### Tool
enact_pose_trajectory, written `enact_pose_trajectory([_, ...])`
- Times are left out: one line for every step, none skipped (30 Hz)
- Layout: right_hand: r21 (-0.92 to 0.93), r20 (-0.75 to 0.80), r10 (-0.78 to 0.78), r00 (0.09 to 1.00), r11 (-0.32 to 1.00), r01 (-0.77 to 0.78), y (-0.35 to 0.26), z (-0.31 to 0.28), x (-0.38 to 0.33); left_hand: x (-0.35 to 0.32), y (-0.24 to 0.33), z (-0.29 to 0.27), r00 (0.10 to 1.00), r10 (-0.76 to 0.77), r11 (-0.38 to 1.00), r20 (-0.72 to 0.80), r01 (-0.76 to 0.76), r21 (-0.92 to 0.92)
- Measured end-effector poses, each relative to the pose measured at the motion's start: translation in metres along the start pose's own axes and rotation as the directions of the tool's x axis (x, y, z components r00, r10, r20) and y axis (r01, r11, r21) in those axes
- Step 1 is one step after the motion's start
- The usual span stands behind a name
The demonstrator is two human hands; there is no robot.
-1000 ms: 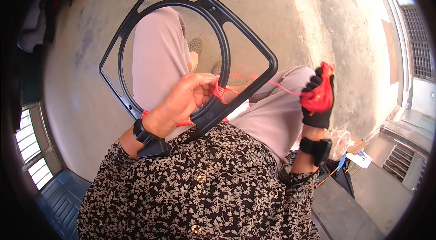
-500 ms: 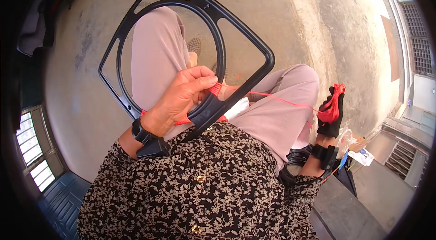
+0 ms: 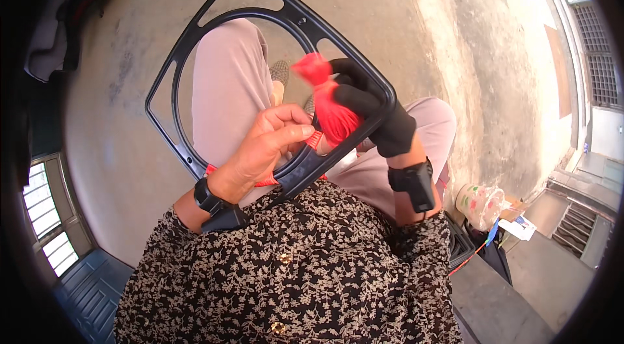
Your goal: Winding a red rope around a circular black plastic frame.
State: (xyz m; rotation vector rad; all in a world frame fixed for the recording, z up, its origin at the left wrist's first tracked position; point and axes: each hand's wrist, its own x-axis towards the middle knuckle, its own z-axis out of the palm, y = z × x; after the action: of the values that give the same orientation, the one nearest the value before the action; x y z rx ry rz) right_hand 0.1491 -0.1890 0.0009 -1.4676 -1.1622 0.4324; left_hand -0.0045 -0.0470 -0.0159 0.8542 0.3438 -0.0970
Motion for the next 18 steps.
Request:
enact_pose_trajectory([0.038, 0.088, 0.063, 0.994, 0.997, -0.067, 0.004, 0.002, 0.005, 0.0, -0.001, 0.002, 1.0, 0.01, 1.0, -0.005, -0.01, -0.011])
enact_pose_trajectory([0.184, 0.183, 0.233, 0.955, 0.946, -0.266, 0.009, 0.003, 0.009, 0.001, -0.001, 0.003, 1.0, 0.019, 1.0, -0.01, -0.019, -0.023])
enact_pose_trajectory([0.237, 0.269, 0.341, 0.901, 0.883, -0.405, 0.016, 0.005, 0.011, 0.002, -0.001, 0.004, 1.0, 0.02, 1.0, -0.022, -0.02, -0.018])
enact_pose_trajectory([0.27, 0.352, 0.327, 0.877, 0.861, -0.43, 0.021, 0.005, 0.006, 0.003, -0.001, 0.005, 0.999, 0.02, 1.0, -0.033, -0.021, -0.013])
enact_pose_trajectory([0.329, 0.337, 0.356, 0.872, 0.823, -0.463, 0.025, 0.009, -0.002, 0.003, -0.001, 0.006, 0.999, 0.011, 1.0, -0.046, -0.012, -0.013])
enact_pose_trajectory([0.277, 0.239, 0.35, 0.905, 0.869, -0.41, 0.03, 0.013, -0.01, 0.004, -0.002, 0.006, 0.998, 0.008, 1.0, -0.057, -0.008, -0.009])
enact_pose_trajectory([0.279, 0.182, 0.36, 0.915, 0.873, -0.399, 0.033, 0.017, -0.019, 0.005, -0.002, 0.006, 0.997, -0.003, 1.0, -0.073, 0.003, -0.011])
enact_pose_trajectory([0.183, 0.095, 0.396, 0.913, 0.895, -0.408, 0.038, 0.024, -0.024, 0.005, -0.003, 0.006, 0.997, 0.004, 1.0, -0.08, -0.005, -0.015])
enact_pose_trajectory([0.176, 0.067, 0.45, 0.891, 0.873, -0.454, 0.04, 0.027, -0.028, 0.005, -0.004, 0.005, 0.995, -0.024, 0.999, -0.095, 0.021, -0.029])
enact_pose_trajectory([0.246, 0.096, 0.436, 0.895, 0.861, -0.446, 0.04, 0.033, -0.029, 0.005, -0.005, 0.004, 0.995, -0.037, 0.999, -0.095, 0.033, -0.043])
enact_pose_trajectory([0.294, 0.072, 0.34, 0.938, 0.891, -0.346, 0.04, 0.036, -0.027, 0.006, -0.006, 0.003, 0.995, -0.045, 0.997, -0.091, 0.04, -0.062])
enact_pose_trajectory([0.321, 0.001, 0.29, 0.957, 0.906, -0.275, 0.039, 0.039, -0.024, 0.006, -0.007, 0.003, 0.993, -0.068, 0.994, -0.102, 0.059, -0.089])
enact_pose_trajectory([0.286, -0.064, 0.214, 0.975, 0.94, -0.187, 0.038, 0.039, -0.018, 0.006, -0.007, 0.002, 0.99, -0.083, 0.99, -0.111, 0.069, -0.123])
enact_pose_trajectory([0.237, -0.086, 0.3, 0.95, 0.932, -0.273, 0.034, 0.036, -0.014, 0.007, -0.007, 0.001, 0.989, -0.109, 0.985, -0.1, 0.094, -0.142])
enact_pose_trajectory([0.361, -0.188, 0.341, 0.921, 0.896, -0.258, 0.035, 0.035, -0.007, 0.006, -0.007, 0.0, 0.992, -0.114, 0.981, -0.054, 0.104, -0.165])
enact_pose_trajectory([0.556, -0.258, 0.387, 0.885, 0.809, -0.191, 0.032, 0.028, -0.006, 0.006, -0.006, -0.001, 0.991, -0.13, 0.977, 0.013, 0.13, -0.171])
enact_pose_trajectory([0.709, -0.288, 0.493, 0.821, 0.686, -0.163, 0.031, 0.018, -0.006, 0.006, -0.004, -0.003, 0.985, -0.169, 0.973, 0.035, 0.172, -0.153])
enact_pose_trajectory([0.833, -0.289, 0.599, 0.747, 0.542, -0.112, 0.029, 0.002, -0.01, 0.005, -0.004, -0.002, 0.987, -0.148, 0.971, 0.061, 0.157, -0.18])
